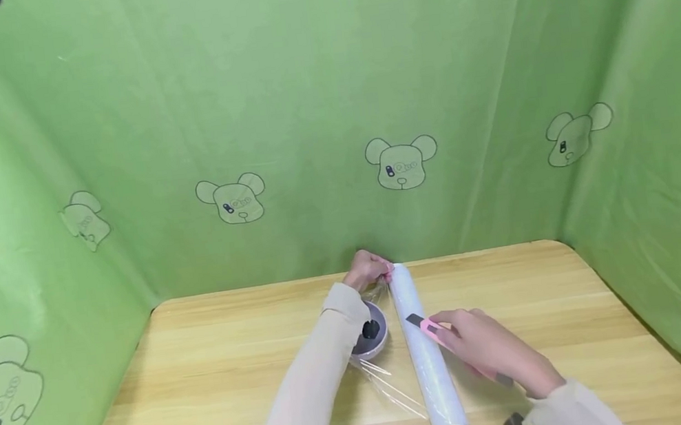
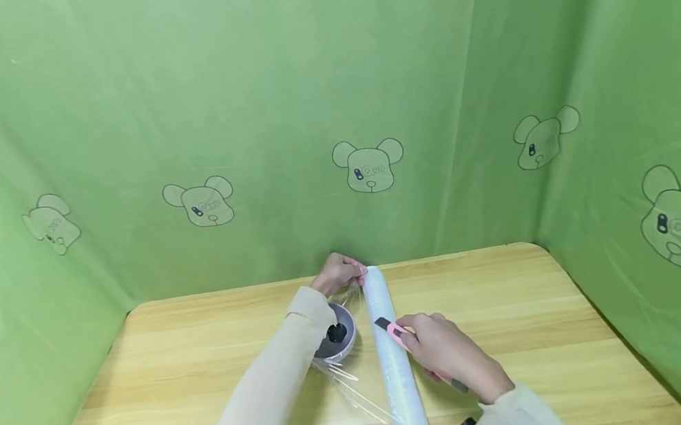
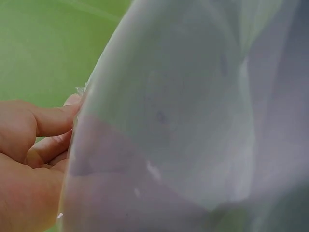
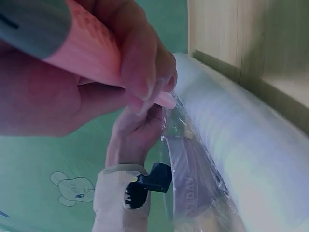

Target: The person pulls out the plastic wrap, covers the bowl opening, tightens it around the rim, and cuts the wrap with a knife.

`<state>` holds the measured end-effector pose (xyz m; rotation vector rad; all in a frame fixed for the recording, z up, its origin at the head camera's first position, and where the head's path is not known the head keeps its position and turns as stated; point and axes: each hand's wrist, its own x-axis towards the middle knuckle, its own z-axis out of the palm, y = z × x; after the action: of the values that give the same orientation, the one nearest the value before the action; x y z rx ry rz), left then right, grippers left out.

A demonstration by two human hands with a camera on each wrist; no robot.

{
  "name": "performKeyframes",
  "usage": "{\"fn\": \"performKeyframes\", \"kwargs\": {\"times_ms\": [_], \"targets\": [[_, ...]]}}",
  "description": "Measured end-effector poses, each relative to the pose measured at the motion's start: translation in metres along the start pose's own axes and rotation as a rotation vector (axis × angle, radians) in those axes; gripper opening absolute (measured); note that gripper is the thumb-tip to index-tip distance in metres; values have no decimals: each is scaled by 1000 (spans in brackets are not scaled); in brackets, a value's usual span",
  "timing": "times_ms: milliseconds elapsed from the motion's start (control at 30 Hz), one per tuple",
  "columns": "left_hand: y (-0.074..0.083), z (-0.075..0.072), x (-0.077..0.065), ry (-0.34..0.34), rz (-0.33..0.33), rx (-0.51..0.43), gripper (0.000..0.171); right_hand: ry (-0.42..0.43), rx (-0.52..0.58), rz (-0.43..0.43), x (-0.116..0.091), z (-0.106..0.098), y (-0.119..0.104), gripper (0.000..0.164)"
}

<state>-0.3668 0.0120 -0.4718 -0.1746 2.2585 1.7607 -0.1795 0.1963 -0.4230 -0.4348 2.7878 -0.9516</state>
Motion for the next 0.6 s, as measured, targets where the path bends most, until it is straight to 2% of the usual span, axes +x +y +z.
{"fn": "performKeyframes", "kwargs": {"times_ms": [267,433,600], "targets": [[1,-2,-2,-8,9,1,10,-45,44,54,10,8,-6,37],[2,-2,0,-12,-17,-5,9,-74,49,76,3,14,-11,36],[3,-2,-1,-11,-12,-14,10,-70,37,63,-6,16,-12,35]]}}
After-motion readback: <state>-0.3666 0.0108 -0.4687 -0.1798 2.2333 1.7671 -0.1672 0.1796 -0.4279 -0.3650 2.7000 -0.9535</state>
